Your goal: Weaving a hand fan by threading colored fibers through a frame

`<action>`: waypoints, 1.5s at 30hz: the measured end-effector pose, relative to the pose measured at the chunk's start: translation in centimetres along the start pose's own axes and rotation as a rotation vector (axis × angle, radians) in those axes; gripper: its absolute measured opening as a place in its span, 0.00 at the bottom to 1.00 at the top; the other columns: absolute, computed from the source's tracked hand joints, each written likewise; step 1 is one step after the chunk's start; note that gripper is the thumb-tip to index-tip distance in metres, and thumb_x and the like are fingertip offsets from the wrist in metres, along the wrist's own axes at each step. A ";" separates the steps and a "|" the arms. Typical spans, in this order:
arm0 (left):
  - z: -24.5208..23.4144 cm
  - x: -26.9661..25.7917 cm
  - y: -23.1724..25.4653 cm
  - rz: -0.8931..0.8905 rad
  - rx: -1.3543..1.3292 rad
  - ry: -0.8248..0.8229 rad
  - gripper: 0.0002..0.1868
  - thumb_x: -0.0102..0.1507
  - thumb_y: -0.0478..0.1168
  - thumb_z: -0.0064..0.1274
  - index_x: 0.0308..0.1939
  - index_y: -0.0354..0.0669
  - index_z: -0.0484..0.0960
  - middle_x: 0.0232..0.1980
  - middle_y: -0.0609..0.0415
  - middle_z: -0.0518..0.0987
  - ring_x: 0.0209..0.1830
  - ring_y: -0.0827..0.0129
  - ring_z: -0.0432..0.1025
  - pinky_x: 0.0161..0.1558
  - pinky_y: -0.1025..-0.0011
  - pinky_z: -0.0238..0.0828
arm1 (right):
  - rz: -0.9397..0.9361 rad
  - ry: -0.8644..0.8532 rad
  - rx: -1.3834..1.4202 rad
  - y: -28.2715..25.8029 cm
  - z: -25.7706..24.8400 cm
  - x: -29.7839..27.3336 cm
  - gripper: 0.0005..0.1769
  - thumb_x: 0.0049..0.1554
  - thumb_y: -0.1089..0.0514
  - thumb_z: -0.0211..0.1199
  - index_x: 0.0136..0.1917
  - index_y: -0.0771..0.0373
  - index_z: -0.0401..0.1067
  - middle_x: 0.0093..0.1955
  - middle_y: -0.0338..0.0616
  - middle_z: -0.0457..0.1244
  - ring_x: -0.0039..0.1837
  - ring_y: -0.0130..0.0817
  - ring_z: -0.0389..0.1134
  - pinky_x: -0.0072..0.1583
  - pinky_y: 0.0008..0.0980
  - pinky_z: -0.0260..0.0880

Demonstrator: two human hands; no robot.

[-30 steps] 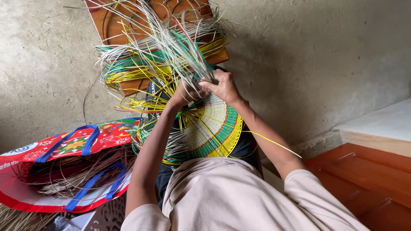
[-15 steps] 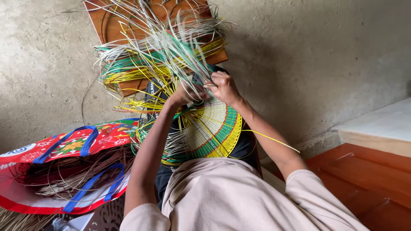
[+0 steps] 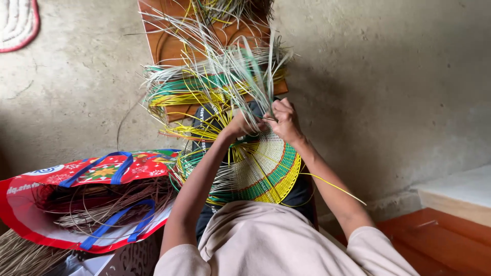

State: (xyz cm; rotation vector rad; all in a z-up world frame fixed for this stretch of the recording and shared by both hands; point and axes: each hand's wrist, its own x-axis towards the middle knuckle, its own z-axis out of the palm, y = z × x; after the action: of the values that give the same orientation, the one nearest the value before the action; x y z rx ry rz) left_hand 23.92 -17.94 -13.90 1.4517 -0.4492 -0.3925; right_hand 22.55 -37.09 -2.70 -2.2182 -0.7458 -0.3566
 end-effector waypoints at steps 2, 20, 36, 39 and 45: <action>-0.1 0.6 2.9 0.127 0.086 0.103 0.13 0.57 0.46 0.74 0.35 0.41 0.90 0.31 0.43 0.84 0.34 0.50 0.81 0.46 0.59 0.76 | 0.031 -0.004 0.064 -0.1 0.8 0.5 0.11 0.47 0.61 0.78 0.34 0.65 0.76 0.36 0.48 0.63 0.39 0.53 0.62 0.44 0.46 0.65; 0.7 3.6 1.0 -0.145 0.242 -0.197 0.14 0.59 0.54 0.67 0.39 0.52 0.90 0.38 0.51 0.86 0.41 0.58 0.81 0.52 0.63 0.75 | 0.036 0.028 -0.128 1.1 -3.3 -2.2 0.15 0.51 0.59 0.75 0.29 0.62 0.71 0.36 0.42 0.61 0.40 0.44 0.63 0.46 0.39 0.66; 4.3 6.6 -5.3 -0.278 0.198 -0.061 0.19 0.56 0.44 0.71 0.48 0.40 0.87 0.48 0.43 0.85 0.49 0.52 0.79 0.52 0.55 0.75 | 0.071 0.047 -0.174 -1.7 -6.7 -6.2 0.11 0.50 0.64 0.72 0.34 0.59 0.70 0.39 0.36 0.61 0.45 0.39 0.63 0.51 0.37 0.65; 4.6 5.0 -0.6 -0.251 0.204 -0.121 0.26 0.55 0.45 0.70 0.53 0.34 0.85 0.54 0.37 0.83 0.57 0.41 0.76 0.63 0.49 0.68 | 0.114 -0.005 -0.213 1.6 -5.0 -7.0 0.10 0.54 0.73 0.61 0.34 0.63 0.70 0.39 0.39 0.61 0.44 0.41 0.61 0.50 0.37 0.65; 3.6 4.2 -1.9 -0.169 0.376 -0.158 0.25 0.56 0.48 0.69 0.50 0.36 0.85 0.53 0.37 0.83 0.56 0.40 0.75 0.64 0.44 0.67 | 0.112 0.016 -0.140 1.7 -4.5 -3.1 0.13 0.52 0.64 0.68 0.31 0.59 0.66 0.35 0.40 0.58 0.40 0.43 0.61 0.46 0.38 0.65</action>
State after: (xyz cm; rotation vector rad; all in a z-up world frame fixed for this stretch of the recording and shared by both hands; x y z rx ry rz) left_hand 25.66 -23.29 -15.30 1.8392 -0.5495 -0.5838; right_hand 21.04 -42.55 -2.09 -2.3745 -0.6006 -0.3797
